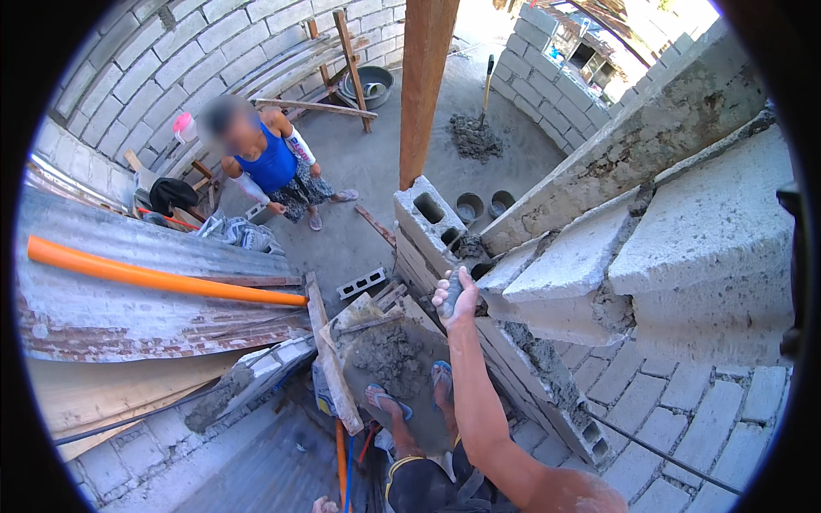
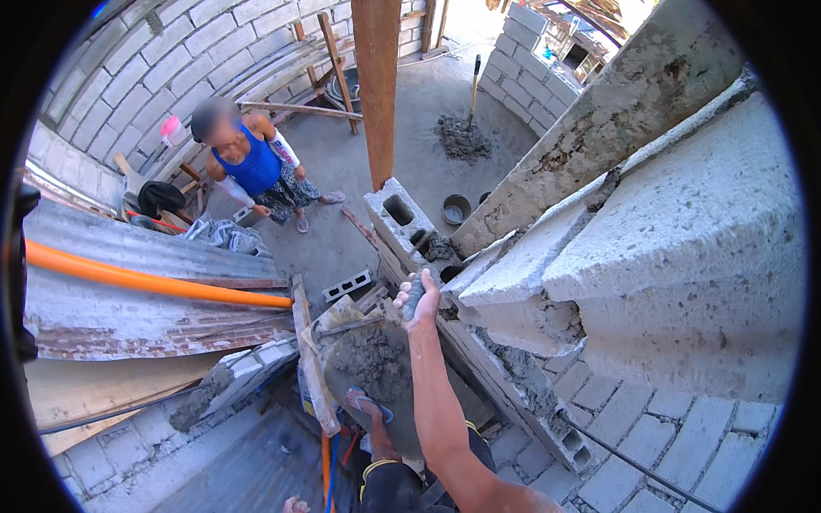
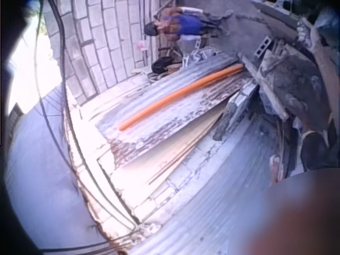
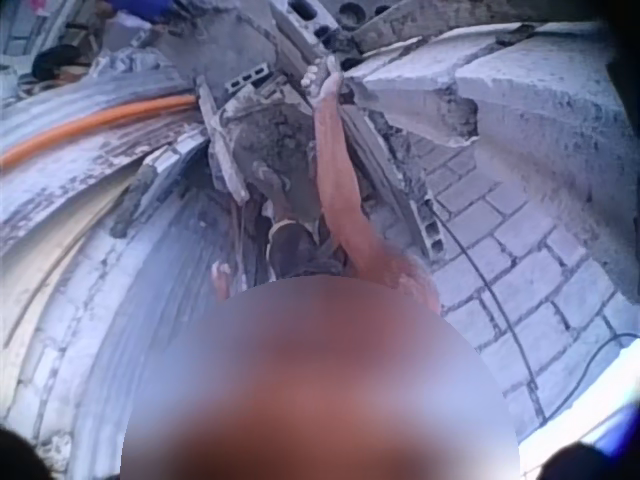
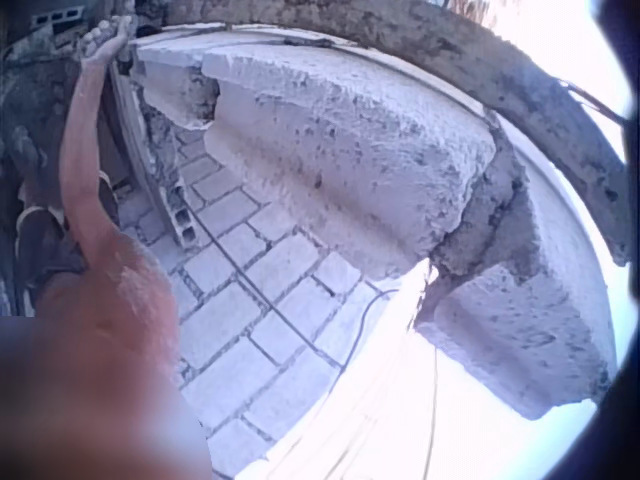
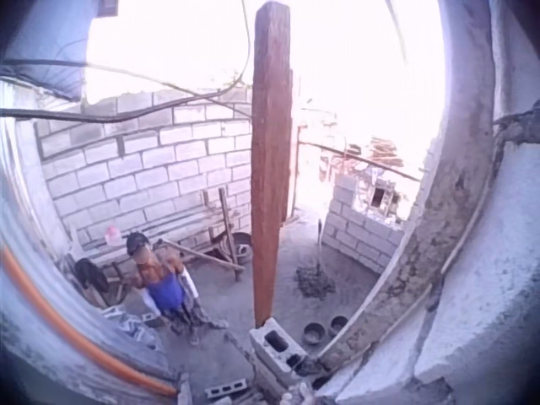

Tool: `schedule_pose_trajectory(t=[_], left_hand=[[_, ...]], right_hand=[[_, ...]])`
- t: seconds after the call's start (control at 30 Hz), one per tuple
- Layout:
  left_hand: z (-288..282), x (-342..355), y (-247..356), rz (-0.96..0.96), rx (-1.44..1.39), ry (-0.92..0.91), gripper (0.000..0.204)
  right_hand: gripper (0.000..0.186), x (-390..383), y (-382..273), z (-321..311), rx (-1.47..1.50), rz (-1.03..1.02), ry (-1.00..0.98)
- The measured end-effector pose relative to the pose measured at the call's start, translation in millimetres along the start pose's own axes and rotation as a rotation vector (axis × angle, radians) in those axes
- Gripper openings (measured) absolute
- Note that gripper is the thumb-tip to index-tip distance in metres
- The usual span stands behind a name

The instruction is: The person scoops wet cement from a wooden board with a trowel and applies it to the joints of a partially built concrete block wall. They repeatedly smooth the mortar between blocks and along the wall surface. Another person is visible in the background mixing cement with a shovel.

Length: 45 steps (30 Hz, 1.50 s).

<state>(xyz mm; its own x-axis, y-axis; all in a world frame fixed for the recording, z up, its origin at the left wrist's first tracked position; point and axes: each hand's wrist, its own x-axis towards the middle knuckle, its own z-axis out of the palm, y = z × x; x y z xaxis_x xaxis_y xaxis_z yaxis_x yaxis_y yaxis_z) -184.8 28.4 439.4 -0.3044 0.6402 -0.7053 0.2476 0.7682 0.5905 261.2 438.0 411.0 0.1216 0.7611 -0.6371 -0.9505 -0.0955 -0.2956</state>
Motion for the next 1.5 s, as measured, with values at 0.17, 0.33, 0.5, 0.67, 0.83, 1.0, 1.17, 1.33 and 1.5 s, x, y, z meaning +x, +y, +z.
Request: schedule_pose_trajectory(t=[0.17, 0.33, 0.5, 0.67, 0.83, 1.0, 1.17, 1.33, 1.5], left_hand=[[-1, 2, -5, -0.006, 0.003, -0.005, 0.035], [0, 2, -16, -0.005, 0.003, 0.014, 0.034], [6, 0, -31, -0.011, 0.008, 0.028, 0.032], [8, 0, -43, -0.008, 0.02, 0.045, 0.031], [14, -7, -63, -0.022, 0.045, 0.063, 0.029], [23, -24, -90, -0.058, 0.06, 0.086, 0.028], [44, -33, -107, -0.04, 0.05, 0.077, 0.027], [104, 19, -106, 0.213, 0.189, 0.114, 0.023], [212, 123, -123, 0.157, -0.107, 0.002, 0.033]], right_hand=[[0.034, -22, 2, -18, 0.065, 0.025, 0.164], [0.034, -34, 1, -23, -0.095, 0.029, 0.036], [0.033, -38, -3, -30, -0.027, 0.117, 0.117], [0.036, -49, -6, -34, 0.056, 0.114, 0.134], [0.041, -43, 2, -26, 0.247, 0.04, -0.096], [0.042, -54, 27, -38, 0.308, 0.006, -0.062], [0.04, -52, 30, -35, 0.277, -0.036, -0.16], [0.036, -88, 48, -57, 0.134, 0.132, -0.224], [0.034, -114, 116, -174, -0.649, 0.347, 0.103]])
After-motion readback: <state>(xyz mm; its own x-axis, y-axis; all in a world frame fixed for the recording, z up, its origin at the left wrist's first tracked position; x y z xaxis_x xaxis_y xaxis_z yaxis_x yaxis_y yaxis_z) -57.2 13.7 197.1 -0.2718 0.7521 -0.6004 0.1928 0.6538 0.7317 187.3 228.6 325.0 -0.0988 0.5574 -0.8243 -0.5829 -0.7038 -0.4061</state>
